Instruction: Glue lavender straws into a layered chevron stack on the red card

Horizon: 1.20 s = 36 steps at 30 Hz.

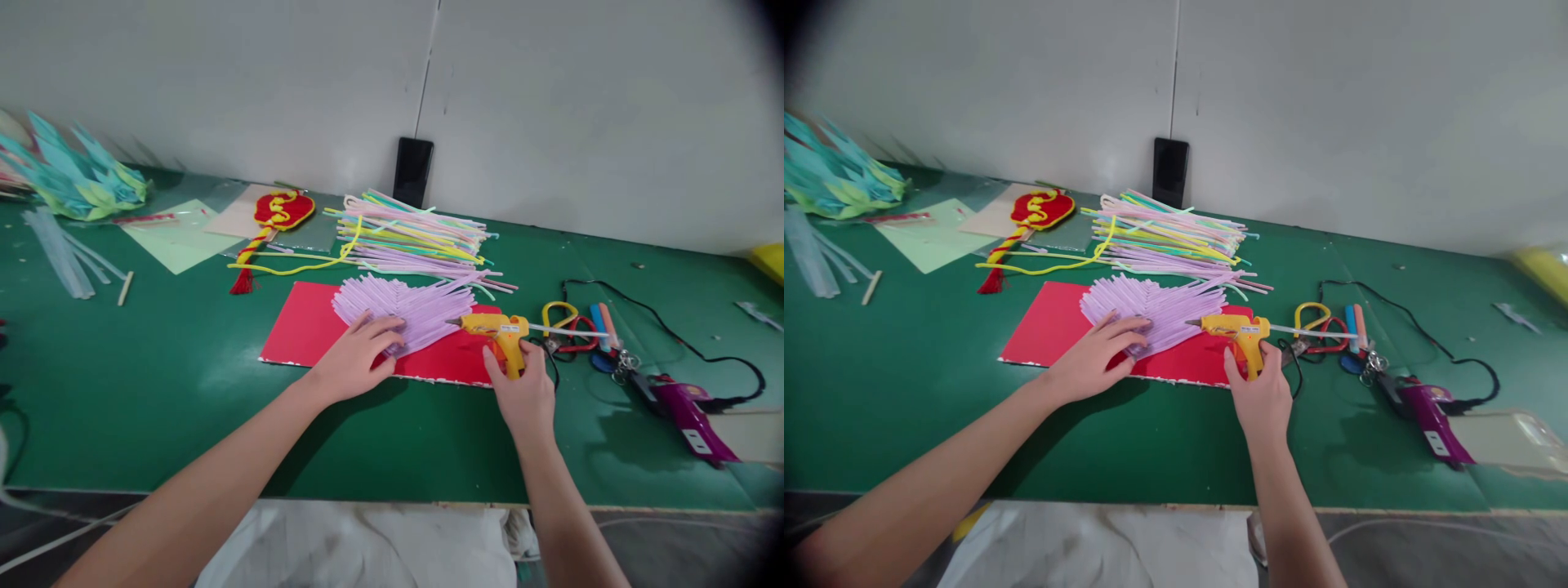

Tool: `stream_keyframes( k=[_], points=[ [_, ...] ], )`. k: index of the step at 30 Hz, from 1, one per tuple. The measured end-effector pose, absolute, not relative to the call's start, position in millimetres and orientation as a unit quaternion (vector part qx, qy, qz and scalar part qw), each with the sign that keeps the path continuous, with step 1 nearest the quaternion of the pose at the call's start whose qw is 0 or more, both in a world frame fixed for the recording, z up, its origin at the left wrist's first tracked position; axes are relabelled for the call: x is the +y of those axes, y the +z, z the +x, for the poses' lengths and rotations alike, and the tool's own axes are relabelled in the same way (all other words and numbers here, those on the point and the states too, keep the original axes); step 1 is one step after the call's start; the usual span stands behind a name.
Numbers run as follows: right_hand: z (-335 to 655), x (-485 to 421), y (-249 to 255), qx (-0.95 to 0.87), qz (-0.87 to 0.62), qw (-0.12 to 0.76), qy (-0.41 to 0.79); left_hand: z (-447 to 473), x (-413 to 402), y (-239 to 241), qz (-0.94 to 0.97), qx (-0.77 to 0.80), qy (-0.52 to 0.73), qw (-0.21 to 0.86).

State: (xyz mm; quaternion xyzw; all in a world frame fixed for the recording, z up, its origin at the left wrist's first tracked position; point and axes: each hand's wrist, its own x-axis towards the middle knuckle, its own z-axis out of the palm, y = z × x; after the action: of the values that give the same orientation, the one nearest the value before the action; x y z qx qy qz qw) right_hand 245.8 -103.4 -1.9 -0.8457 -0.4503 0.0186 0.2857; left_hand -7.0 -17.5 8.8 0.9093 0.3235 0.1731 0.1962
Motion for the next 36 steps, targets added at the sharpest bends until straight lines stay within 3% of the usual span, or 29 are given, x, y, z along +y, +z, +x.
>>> stream_keyframes(
  k=[36],
  points=[
    [241.4, -105.5, -3.7, -0.525, -0.8, 0.287, -0.042, -7.8, -15.9, 6.3, 0.908, 0.331, 0.166, 0.196]
  ],
)
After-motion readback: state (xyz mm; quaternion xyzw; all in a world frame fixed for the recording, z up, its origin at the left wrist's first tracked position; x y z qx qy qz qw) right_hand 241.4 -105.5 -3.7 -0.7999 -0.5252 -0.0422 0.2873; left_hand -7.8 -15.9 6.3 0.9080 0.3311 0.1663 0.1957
